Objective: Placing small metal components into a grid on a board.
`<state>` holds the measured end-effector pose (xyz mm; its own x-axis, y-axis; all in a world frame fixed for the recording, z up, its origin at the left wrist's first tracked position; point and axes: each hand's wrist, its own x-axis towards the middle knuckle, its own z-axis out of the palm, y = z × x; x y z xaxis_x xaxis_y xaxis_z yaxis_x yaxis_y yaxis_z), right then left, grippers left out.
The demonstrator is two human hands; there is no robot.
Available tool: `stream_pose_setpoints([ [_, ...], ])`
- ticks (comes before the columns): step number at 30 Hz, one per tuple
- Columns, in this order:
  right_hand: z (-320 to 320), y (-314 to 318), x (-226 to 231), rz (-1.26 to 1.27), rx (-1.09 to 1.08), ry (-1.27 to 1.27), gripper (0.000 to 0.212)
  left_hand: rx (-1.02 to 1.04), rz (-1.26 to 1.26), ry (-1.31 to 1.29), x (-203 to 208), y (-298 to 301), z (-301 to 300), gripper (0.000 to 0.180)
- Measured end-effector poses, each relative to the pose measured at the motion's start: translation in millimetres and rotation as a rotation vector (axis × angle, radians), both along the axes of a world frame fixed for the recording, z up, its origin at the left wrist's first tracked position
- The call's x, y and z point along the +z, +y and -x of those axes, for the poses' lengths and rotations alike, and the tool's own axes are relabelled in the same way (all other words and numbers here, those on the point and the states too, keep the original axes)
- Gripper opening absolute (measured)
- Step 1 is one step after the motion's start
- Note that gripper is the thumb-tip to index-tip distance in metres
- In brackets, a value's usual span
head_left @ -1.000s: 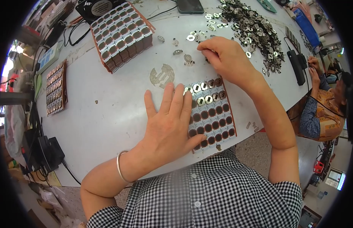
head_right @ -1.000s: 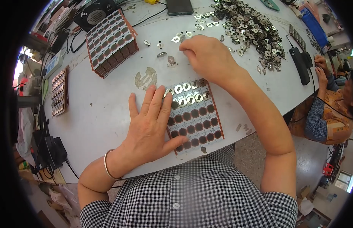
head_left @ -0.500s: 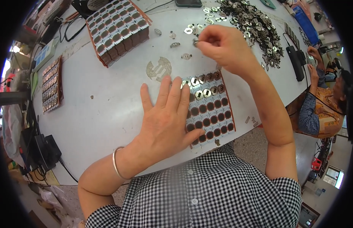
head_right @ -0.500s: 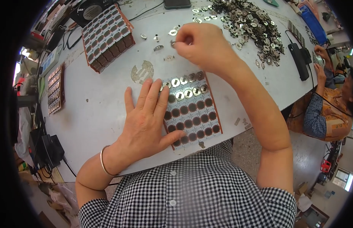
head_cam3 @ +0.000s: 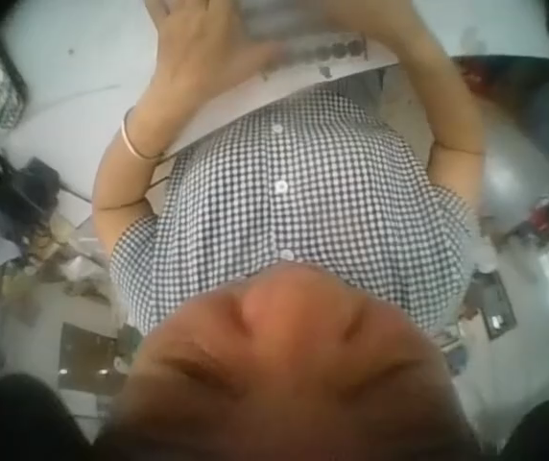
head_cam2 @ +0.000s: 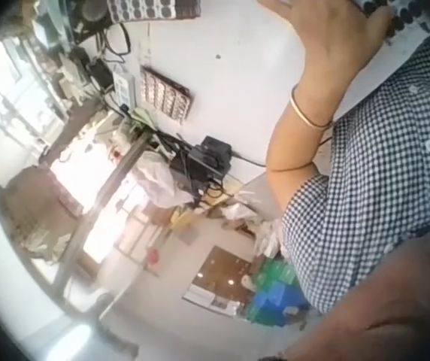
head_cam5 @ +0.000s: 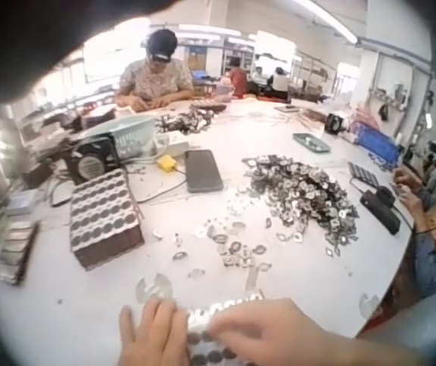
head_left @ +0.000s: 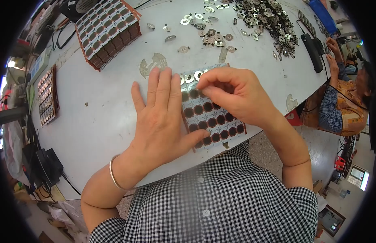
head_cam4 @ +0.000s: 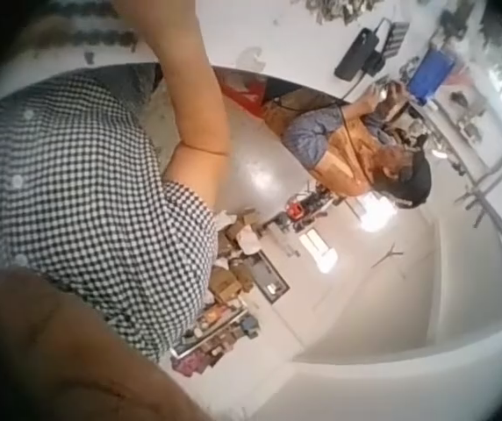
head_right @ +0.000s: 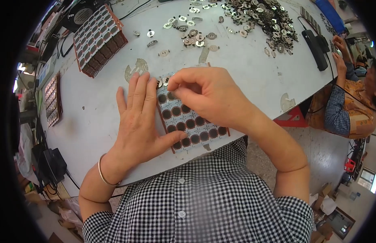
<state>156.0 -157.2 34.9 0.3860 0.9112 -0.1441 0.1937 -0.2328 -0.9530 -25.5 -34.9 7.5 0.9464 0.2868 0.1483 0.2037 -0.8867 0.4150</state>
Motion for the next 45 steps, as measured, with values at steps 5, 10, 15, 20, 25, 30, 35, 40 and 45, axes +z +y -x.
stream_pose_setpoints([
  [5, 11, 7, -8, 0.047, -0.004, -0.112, 0.014, -0.004, -0.007, 0.039, 0, 3, 0, 0.118],
  [10, 13, 7, -3, 0.031, -0.009, -0.372, 0.011, 0.014, -0.026, 0.033, -2, 1, 3, 0.118],
  [15, 17, 7, -4, 0.059, -0.032, -0.27, 0.01, 0.008, -0.023, 0.02, -4, 0, 1, 0.118],
  [20, 22, 8, -12, -0.048, -0.006, -0.484, 0.01, 0.018, -0.031, -0.011, -5, -1, -2, 0.12],
  [25, 25, 9, -14, -0.049, -0.019, -0.556, 0.012, 0.04, -0.042, -0.025, -6, -3, -2, 0.121],
  [30, 26, 4, -25, -0.148, -0.068, -0.769, 0.017, 0.073, -0.056, -0.038, -7, -6, -3, 0.12],
  [35, 29, -1, -27, -0.162, -0.088, -0.811, 0.022, 0.077, -0.06, -0.028, -6, -7, -4, 0.12],
  [40, 28, 0, -30, -0.237, -0.062, -0.891, 0.025, 0.071, -0.08, -0.012, -5, -7, -4, 0.121],
  [45, 31, 1, -33, -0.244, -0.074, -0.896, 0.021, 0.051, -0.086, -0.008, -6, -7, -5, 0.121],
])
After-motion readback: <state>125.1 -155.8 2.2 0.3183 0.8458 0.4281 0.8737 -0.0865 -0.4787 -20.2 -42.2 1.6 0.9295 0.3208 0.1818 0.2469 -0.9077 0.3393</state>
